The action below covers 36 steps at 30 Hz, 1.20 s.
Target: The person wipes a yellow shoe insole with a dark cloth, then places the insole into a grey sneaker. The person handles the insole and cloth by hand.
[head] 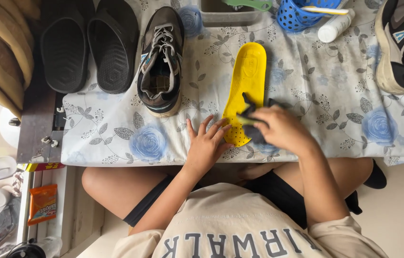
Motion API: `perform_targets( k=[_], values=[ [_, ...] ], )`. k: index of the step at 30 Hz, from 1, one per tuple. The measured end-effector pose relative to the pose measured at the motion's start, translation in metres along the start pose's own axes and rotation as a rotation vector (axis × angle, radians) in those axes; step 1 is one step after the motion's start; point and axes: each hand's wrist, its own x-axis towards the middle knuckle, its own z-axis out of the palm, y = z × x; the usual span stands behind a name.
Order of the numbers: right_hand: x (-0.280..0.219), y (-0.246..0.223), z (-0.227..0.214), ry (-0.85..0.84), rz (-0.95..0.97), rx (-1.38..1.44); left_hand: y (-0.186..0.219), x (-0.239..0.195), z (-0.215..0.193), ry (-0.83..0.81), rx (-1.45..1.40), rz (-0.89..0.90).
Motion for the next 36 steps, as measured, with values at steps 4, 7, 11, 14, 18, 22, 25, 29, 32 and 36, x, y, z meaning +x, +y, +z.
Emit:
perform_targets(
  k=[4,7,11,14,18,22,25,29,32,36],
  values=[
    [0.054,0.013,-0.010,0.385,-0.080,-0.186,-0.001,0.000,0.004,-0.018,0.019,-0.035],
    [0.121,0.036,0.011,0.328,0.196,-0.328,-0.006,0.001,0.009,-0.003,0.133,0.033],
    [0.143,0.065,0.052,0.545,0.014,-0.397,0.000,0.002,0.002,-0.005,0.074,-0.025],
    [0.119,0.050,0.058,0.461,0.009,-0.371,0.004,0.000,0.000,-0.031,0.007,-0.077],
    [0.072,0.023,0.069,0.339,-0.042,-0.320,-0.003,0.000,0.008,0.011,0.030,-0.052],
    [0.020,0.011,0.084,0.287,-0.056,-0.301,-0.008,-0.004,0.016,0.046,0.074,-0.046],
    [0.001,0.010,0.070,0.220,-0.098,-0.173,-0.006,-0.004,0.012,0.060,0.075,-0.029],
    [0.002,0.037,0.041,0.390,-0.104,0.203,-0.001,-0.002,0.006,0.022,0.042,-0.039],
    [0.035,0.059,0.014,0.667,-0.106,-0.035,-0.001,-0.002,0.007,0.013,0.036,-0.045],
    [0.111,0.072,0.013,0.810,-0.101,-0.374,0.002,0.000,0.004,0.008,0.041,-0.067]
  ],
)
